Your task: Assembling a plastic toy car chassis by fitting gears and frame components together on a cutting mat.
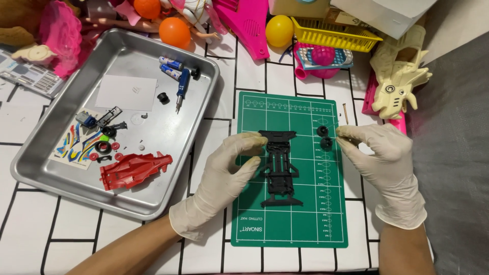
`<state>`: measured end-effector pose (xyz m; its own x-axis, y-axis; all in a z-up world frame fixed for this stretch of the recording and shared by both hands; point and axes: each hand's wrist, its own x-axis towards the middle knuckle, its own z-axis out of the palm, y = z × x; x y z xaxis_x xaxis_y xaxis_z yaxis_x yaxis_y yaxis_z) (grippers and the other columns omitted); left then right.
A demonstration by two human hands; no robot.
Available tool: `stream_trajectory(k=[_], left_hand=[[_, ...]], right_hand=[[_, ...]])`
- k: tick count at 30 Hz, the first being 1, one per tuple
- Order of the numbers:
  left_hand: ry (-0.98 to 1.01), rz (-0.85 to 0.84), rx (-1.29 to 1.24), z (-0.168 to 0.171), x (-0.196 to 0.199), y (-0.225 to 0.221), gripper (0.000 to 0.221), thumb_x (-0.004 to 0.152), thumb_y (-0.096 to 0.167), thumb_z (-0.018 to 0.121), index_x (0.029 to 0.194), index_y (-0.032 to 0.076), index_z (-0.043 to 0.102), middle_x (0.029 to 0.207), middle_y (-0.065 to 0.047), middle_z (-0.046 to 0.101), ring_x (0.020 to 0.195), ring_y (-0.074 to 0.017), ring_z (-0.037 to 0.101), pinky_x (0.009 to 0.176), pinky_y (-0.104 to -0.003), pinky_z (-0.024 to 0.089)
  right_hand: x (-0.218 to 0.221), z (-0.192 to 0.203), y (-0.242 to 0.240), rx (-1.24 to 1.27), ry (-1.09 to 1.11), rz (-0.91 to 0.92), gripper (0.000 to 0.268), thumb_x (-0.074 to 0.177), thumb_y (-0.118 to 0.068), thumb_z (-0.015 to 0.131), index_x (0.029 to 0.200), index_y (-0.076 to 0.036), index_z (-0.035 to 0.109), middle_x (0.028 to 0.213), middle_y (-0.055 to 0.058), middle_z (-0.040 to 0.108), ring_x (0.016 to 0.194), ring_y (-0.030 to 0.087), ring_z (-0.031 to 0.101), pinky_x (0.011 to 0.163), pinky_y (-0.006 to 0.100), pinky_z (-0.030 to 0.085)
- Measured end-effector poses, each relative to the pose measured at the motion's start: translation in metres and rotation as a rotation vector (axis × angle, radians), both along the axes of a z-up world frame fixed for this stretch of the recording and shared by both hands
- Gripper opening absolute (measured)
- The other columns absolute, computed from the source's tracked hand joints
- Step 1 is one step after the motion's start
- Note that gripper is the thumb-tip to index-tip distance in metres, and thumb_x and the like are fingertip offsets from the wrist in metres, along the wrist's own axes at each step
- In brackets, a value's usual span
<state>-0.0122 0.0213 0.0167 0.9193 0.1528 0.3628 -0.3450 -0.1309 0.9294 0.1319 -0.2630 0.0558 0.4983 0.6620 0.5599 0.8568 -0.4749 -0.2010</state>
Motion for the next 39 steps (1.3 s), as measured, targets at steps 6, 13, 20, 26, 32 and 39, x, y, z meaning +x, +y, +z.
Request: stream_trajectory(k=[6,13,20,26,32,39], left_hand=[[-0.060,0.009,0.041,-0.005,-0.003,-0.003,0.026,0.103,0.024,0.060,0.126,0.012,0.065,0.129,-0.012,0.065,0.100,-0.0176,0.071,0.074,-0.023,0.062],[-0.195,-0.102,0.069,0.011,-0.013,-0.007,0.024,0.102,-0.001,0.060,0.125,0.005,0.062,0.126,-0.016,0.066,0.119,-0.0276,0.067,0.098,-0.031,0.062],[-0.179,0.056,0.333,0.062,-0.029,0.039,0.034,0.100,0.006,0.070,0.131,0.015,0.062,0.112,-0.005,0.075,0.077,-0.0089,0.068,0.071,-0.019,0.061],[0.324,0.484,1.001,0.083,-0.025,0.160,0.029,0.094,0.020,0.076,0.122,0.025,0.076,0.108,0.002,0.076,0.081,-0.0185,0.067,0.071,-0.036,0.051],[0.916,0.535,1.217,0.033,0.001,0.234,0.032,0.086,0.045,0.075,0.116,0.034,0.079,0.110,-0.010,0.076,0.102,-0.0351,0.071,0.080,-0.048,0.053],[0.916,0.585,1.340,-0.003,0.006,0.253,0.018,0.088,0.044,0.074,0.098,0.030,0.080,0.092,-0.008,0.077,0.090,-0.0335,0.073,0.070,-0.047,0.054]], right_hand=[[-0.004,0.002,0.003,-0.039,0.045,-0.008,0.014,0.091,-0.001,0.086,0.102,-0.006,0.078,0.101,0.004,0.080,0.085,0.017,0.074,0.074,0.032,0.048],[-0.004,0.006,0.004,-0.003,-0.003,0.046,0.014,0.092,0.003,0.085,0.102,-0.001,0.077,0.102,0.008,0.079,0.086,0.020,0.075,0.076,0.033,0.057],[-0.011,0.012,0.004,0.056,-0.138,-0.028,0.013,0.099,0.005,0.086,0.111,0.005,0.081,0.104,0.016,0.079,0.081,0.025,0.071,0.078,0.037,0.054],[-0.022,0.015,0.001,0.130,-0.278,-0.063,0.015,0.103,0.016,0.087,0.115,0.009,0.082,0.107,0.020,0.080,0.090,0.031,0.073,0.086,0.043,0.057],[-0.028,0.023,0.007,0.175,-0.317,-0.021,0.015,0.101,0.020,0.086,0.112,0.014,0.080,0.107,0.023,0.080,0.088,0.034,0.073,0.084,0.045,0.057],[-0.028,0.021,0.008,0.184,-0.320,0.007,0.018,0.099,0.018,0.086,0.114,0.011,0.079,0.109,0.022,0.079,0.089,0.032,0.074,0.085,0.044,0.059]])
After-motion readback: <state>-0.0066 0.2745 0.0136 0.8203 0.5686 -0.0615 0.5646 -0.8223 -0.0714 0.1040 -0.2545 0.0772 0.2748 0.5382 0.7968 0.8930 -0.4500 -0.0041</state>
